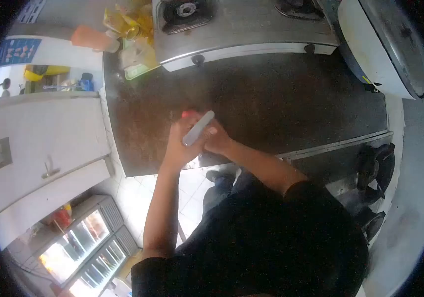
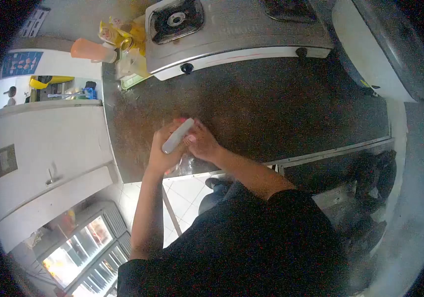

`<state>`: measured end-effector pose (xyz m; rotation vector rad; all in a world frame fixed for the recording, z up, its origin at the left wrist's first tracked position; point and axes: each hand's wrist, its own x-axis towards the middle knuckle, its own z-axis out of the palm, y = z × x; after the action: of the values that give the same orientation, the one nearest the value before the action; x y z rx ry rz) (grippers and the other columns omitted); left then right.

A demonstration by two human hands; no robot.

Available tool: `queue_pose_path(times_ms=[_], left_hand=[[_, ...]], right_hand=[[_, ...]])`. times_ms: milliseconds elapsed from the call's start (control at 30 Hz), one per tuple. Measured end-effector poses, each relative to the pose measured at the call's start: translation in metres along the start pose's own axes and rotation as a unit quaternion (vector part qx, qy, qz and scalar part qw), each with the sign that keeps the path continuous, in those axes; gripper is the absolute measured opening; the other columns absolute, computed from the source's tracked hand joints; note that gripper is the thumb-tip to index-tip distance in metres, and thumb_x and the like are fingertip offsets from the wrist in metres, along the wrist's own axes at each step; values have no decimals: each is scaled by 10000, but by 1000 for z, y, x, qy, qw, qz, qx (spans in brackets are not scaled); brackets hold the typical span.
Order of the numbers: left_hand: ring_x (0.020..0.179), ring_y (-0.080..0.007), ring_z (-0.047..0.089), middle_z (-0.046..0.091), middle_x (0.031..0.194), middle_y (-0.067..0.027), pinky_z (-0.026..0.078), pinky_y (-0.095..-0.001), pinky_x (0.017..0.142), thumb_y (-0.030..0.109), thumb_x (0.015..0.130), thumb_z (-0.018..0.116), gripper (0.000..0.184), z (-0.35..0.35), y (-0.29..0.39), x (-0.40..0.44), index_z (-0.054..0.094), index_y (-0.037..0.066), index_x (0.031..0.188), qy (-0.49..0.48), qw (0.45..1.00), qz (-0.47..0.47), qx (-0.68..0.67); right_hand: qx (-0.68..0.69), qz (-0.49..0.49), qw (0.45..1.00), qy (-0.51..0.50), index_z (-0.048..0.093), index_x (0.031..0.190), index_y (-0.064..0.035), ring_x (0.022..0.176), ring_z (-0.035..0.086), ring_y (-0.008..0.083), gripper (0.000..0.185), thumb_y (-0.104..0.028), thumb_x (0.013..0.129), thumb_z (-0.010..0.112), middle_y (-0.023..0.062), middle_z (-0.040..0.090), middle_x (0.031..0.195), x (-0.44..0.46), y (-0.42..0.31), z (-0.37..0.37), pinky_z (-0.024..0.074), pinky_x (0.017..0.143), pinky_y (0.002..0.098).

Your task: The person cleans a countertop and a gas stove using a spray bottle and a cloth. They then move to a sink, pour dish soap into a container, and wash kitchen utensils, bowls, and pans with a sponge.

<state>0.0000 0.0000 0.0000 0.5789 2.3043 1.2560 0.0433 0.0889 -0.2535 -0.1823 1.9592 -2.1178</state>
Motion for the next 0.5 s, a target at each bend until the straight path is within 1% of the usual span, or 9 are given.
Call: queue_pose_path(times_ms=[67,100,133,167,200,300,367,433,500], left_hand=[[729,-169,659,703,779,-114,518,-308,700,278,880,791,347,-5,6,4,738,11,1095,-5,1000,17,18],[729,-169,659,703,779,-114,518,-308,700,278,880,791,347,0,16,16,738,11,1095,4,999,31,27],[681,-174,648,689,742,-109,499,-325,643,276,874,790,317,2,21,17,741,-2,1017,22,999,-14,37],[633,-180,636,674,704,-105,480,-343,586,275,868,790,301,6,22,15,743,-14,939,39,996,-61,44],[601,-171,621,660,683,-97,477,-332,571,266,869,790,294,-1,12,11,725,-19,903,28,996,-53,68],[602,-159,616,660,688,-95,481,-315,580,262,873,776,285,8,3,-6,722,-14,921,69,995,-64,-28],[620,-156,616,661,702,-93,480,-307,593,240,870,768,264,-3,7,-24,719,-13,928,89,992,-82,-45],[639,-153,616,663,717,-91,479,-299,605,217,867,760,244,-8,3,-49,716,-13,935,107,986,-106,-66],[676,-151,626,667,748,-88,480,-291,624,190,867,734,226,-12,-21,-74,716,-21,945,201,972,-84,-89]], right_hand=[[-231,-89,965,82,631,1258,-145,1203,554,353,423,-260,851,625,191,616,1255,-6,-49,-34,417,1041,503],[-354,-124,920,117,694,1152,-127,1134,593,355,307,-191,865,607,182,653,1178,-5,-79,-66,457,984,503],[-489,-132,854,117,718,1064,-114,1048,632,368,234,-145,866,596,169,685,1092,-8,-96,-120,486,929,514],[-570,-7,787,235,719,991,-101,941,653,373,177,-114,863,598,151,698,990,-10,-72,-170,510,847,518],[-572,23,767,291,714,1001,-88,951,651,368,170,-114,863,620,167,690,989,-23,-97,-217,510,833,503],[-648,115,591,467,653,1220,-49,1091,622,372,306,-143,952,540,181,647,1226,-97,-61,-395,476,959,482],[-670,115,514,523,622,1258,-19,1127,610,382,337,-155,961,540,204,625,1274,-124,-65,-426,448,1010,481],[-654,104,529,530,632,1222,-24,1093,622,375,316,-117,932,546,195,641,1214,-93,-45,-405,464,978,473],[-544,48,619,565,651,1148,-33,1026,645,360,288,-42,876,559,178,673,1095,-36,-77,-321,498,913,459]])
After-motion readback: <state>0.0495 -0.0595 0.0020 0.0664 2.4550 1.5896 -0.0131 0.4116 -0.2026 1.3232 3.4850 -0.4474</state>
